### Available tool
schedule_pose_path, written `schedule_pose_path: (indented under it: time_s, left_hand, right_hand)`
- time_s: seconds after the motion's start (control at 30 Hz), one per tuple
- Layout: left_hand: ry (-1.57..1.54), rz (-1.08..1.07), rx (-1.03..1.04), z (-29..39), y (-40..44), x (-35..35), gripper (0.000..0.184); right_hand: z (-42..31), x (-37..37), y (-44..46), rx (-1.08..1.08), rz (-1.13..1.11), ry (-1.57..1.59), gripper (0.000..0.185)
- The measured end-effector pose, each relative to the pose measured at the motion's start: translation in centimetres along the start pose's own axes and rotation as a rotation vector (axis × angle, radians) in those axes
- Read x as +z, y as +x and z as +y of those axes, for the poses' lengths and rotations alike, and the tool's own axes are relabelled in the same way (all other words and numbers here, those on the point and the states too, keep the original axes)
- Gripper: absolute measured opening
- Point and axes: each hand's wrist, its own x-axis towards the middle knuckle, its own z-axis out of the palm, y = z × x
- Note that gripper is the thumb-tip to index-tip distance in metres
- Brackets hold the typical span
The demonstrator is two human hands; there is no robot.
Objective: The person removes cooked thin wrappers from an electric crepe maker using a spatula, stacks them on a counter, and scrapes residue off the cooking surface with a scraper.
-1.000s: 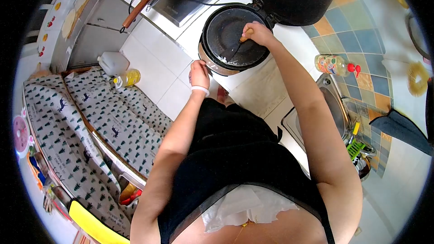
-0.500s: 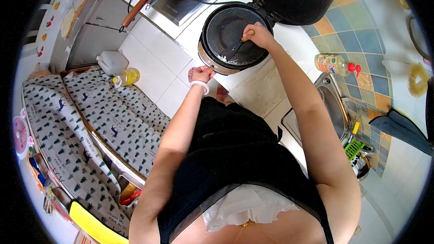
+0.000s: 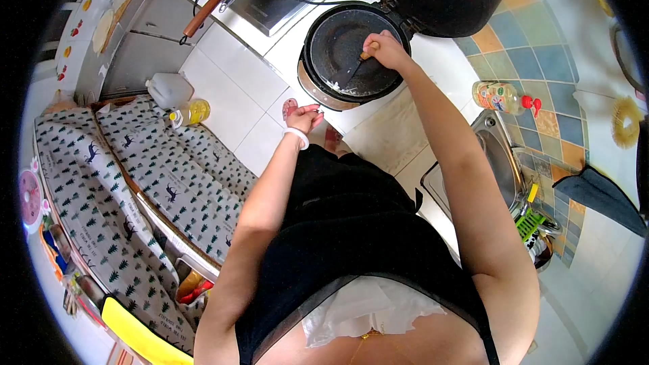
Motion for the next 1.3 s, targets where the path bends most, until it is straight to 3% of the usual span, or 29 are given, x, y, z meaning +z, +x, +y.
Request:
schedule_pose_path:
  time_s: [0.2,0.3,0.7,1.1,1.3]
  left_hand:
    - [-0.005,-0.034,0.060,0.6,-0.3,0.2,0.017]
    - [0.044,0.046,0.047,1.0,0.1,-0.5,0.019]
    - [-0.190,0.058,0.110,2.7,0.5,-1.0,0.017]
    - [-0.157,0.018,0.244,4.1,0.6,1.9,0.026]
    - [-0.324,-0.061,0.161,5.7,-0.8,4.5,0.026]
  right_hand:
    - [-1.5,-0.1,1.0,-0.042,-0.030,0.082,0.009]
    - [-0.4,0.6,2.0,-0.055,-0.020,0.098,0.010]
    - [1.6,1.8,1.9,0.140,-0.009,0.330,0.028]
    - [1.2,1.1,-1.3,0.312,-0.001,0.564,0.019]
    - [-0.4,-0.3,-2.5,0.297,0.045,0.591,0.014]
